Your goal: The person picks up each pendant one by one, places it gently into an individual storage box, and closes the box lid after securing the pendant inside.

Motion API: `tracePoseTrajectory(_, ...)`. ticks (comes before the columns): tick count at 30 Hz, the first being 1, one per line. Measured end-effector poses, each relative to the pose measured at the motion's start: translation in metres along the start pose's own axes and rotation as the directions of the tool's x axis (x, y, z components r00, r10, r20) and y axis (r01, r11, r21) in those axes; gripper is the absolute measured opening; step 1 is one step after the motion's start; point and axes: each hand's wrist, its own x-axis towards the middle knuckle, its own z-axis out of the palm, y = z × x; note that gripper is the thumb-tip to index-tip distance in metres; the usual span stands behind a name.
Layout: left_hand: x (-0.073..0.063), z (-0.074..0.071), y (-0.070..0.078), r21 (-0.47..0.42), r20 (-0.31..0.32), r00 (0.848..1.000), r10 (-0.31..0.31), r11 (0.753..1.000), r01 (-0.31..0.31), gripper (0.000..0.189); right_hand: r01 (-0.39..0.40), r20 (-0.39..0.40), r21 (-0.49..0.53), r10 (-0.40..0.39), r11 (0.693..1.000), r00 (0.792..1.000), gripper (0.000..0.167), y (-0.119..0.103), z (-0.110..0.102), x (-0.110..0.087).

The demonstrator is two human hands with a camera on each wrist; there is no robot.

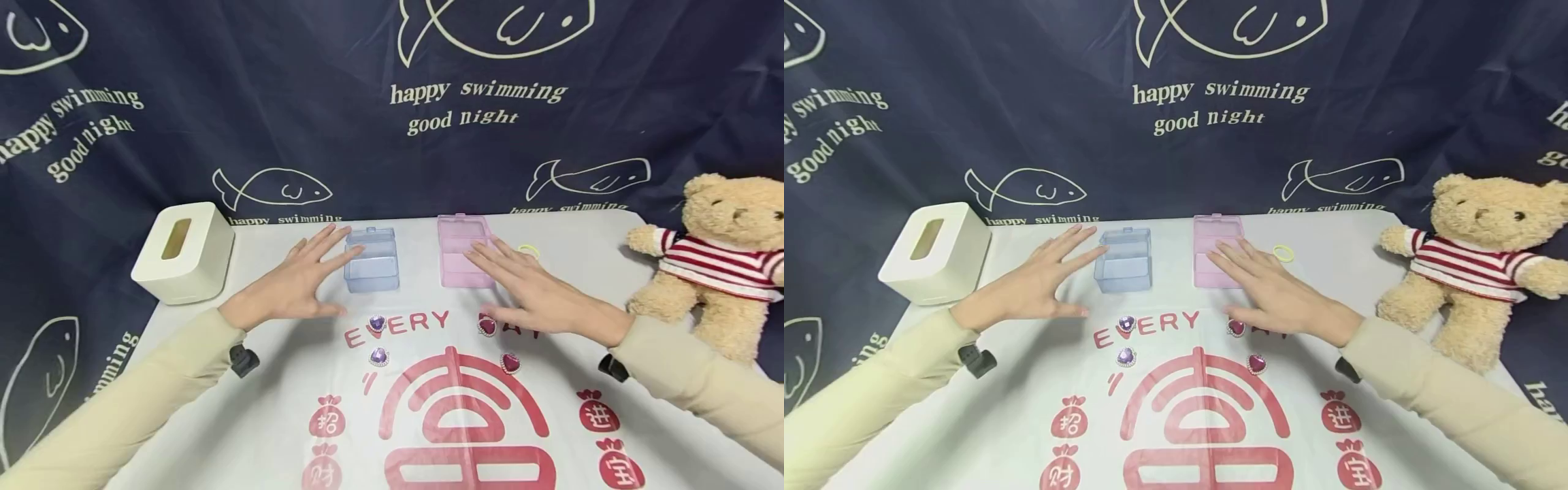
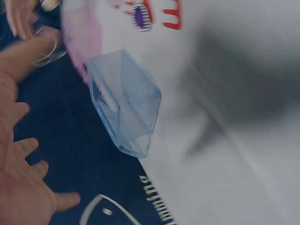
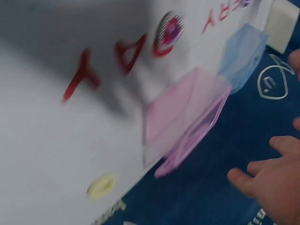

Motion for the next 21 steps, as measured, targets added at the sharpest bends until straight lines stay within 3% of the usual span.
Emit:
tracePoseTrajectory(3,0.005,0.01,-0.011,-0.186,-0.082,0.993,-0.09,0.98,0.074,0.101,0.058,-0.084,0.087,-0.051,0.995,0.995,0.078,-0.012,0.014,0.014)
tracePoseTrajectory(5,0.009,0.022,-0.019,-0.326,-0.116,0.978,-0.173,0.937,0.127,0.102,0.104,-0.126,0.133,-0.087,0.986,0.988,0.072,-0.024,0.027,0.027)
tracePoseTrajectory(9,0.016,0.051,-0.031,-0.561,-0.102,0.944,-0.314,0.802,0.206,0.107,0.169,-0.121,0.226,-0.145,0.959,0.982,0.058,-0.051,0.055,0.051)
tracePoseTrajectory(15,0.031,0.087,-0.038,-0.771,-0.047,0.91,-0.411,0.594,0.229,0.11,0.151,0.029,0.276,-0.165,0.949,0.986,0.045,-0.076,0.087,0.083)
tracePoseTrajectory(18,0.038,0.096,-0.04,-0.802,-0.057,0.899,-0.433,0.557,0.217,0.109,0.146,0.076,0.241,-0.169,0.96,0.983,0.043,-0.081,0.1,0.093)
tracePoseTrajectory(21,0.044,0.101,-0.042,-0.787,-0.071,0.887,-0.456,0.572,0.231,0.108,0.159,0.082,0.199,-0.179,0.967,0.981,0.036,-0.084,0.109,0.096)
